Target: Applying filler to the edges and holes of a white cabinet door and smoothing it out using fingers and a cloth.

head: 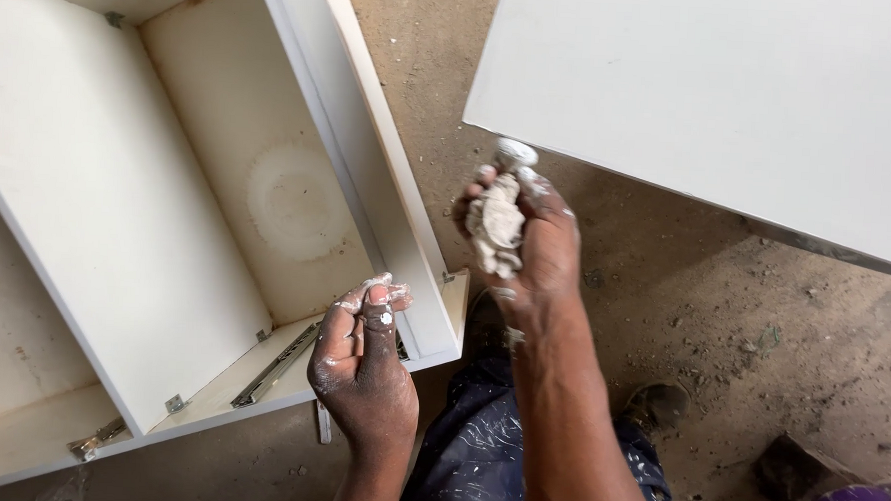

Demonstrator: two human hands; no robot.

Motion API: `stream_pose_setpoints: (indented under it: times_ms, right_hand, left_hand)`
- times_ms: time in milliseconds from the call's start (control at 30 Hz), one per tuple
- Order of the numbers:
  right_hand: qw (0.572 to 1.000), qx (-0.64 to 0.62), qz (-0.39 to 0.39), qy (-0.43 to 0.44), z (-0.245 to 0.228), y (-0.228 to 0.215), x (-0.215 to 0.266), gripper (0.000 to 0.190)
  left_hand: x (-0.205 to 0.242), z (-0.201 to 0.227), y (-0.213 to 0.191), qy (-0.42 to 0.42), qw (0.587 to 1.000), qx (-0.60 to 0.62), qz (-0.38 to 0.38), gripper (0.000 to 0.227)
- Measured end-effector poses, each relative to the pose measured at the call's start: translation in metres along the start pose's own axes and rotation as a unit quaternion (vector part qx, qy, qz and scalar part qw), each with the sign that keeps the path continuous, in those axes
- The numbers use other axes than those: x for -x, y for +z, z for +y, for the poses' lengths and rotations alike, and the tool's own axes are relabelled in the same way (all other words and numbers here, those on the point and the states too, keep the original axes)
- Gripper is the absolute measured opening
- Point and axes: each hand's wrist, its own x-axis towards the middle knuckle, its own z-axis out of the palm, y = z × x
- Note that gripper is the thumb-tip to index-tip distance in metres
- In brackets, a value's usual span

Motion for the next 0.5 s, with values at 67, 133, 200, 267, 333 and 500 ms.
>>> stream_pose_setpoints:
  times_ms: [67,133,200,267,333,500]
  right_hand:
    - [0.999,0.007,0.034,-0.024,-0.027,-0.014,0.008,0.028]
    - [0.996,0.016,0.067,-0.048,-0.054,-0.026,0.018,0.031]
    - [0.991,0.001,0.103,-0.080,-0.082,-0.036,0.031,0.027]
    - [0.987,0.029,0.124,-0.097,-0.107,-0.047,0.042,0.028]
    - [0.981,0.057,0.145,-0.114,-0.123,-0.055,0.050,0.030]
    - [0.991,0.096,0.054,-0.070,-0.125,-0.060,0.052,0.029]
  left_hand:
    - [0.005,0.004,0.004,-0.001,1.000,-0.004,-0.008,0.019]
    - [0.010,0.007,0.008,-0.003,1.000,-0.008,-0.015,0.020]
    - [0.015,0.009,0.012,0.012,1.000,-0.013,-0.017,0.018]
    - [0.020,0.008,0.015,0.016,1.000,-0.015,-0.018,0.019]
    - [0.025,0.007,0.017,0.021,0.999,-0.017,-0.018,0.020]
    - [0.036,0.005,0.020,0.026,0.999,-0.019,-0.044,0.020]
